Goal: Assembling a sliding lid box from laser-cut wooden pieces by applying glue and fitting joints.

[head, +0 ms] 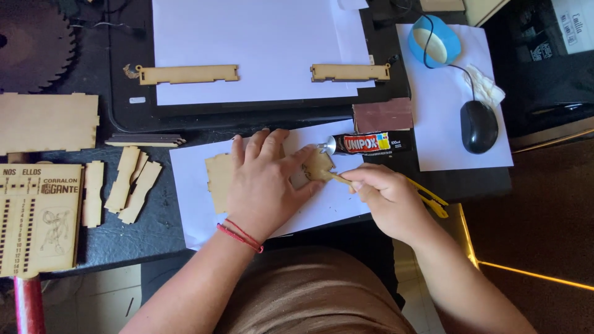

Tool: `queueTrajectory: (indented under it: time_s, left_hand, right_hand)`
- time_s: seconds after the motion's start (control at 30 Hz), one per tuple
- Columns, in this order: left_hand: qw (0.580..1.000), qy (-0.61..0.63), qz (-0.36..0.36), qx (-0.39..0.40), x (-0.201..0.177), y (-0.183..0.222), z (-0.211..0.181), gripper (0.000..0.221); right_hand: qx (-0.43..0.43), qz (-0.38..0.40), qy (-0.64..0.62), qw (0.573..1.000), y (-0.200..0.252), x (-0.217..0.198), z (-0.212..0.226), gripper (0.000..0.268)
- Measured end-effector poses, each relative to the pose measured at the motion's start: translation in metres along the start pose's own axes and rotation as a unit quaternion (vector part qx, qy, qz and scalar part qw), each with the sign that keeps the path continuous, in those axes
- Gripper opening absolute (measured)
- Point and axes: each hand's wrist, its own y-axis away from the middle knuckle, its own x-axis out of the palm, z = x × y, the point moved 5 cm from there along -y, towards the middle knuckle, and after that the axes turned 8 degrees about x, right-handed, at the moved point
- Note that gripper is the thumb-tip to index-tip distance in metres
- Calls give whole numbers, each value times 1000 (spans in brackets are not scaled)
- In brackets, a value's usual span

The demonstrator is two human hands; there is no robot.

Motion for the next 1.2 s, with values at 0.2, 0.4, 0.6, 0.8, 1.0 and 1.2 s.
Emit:
queueTrajectory:
  time_s: [0.2, 0.4, 0.6, 0.8, 1.0, 1.2]
  left_hand:
    - [977, -1, -186, 102, 12, 7, 0, 57]
    - [880, 67, -348, 315, -38, 63, -15, 13]
    - [918, -108, -327, 198, -80, 119, 31, 12]
    - [918, -214, -334, 13, -116, 138, 112, 8]
    - [952, -173, -253, 5, -110, 113, 138, 21]
    - [957, -204, -193, -74, -111, 101, 149, 18]
  right_hand:
    - [29, -25, -169, 985, 21, -7, -13, 27]
    - [102, -46, -243, 964, 45, -2, -27, 31]
    - [152, -104, -167, 969, 76, 3, -58, 27]
    - [177, -127, -110, 970, 86, 14, -64, 25]
    - [120, -96, -79, 985, 87, 27, -37, 25]
    - [103, -73, -77, 989, 95, 32, -31, 25]
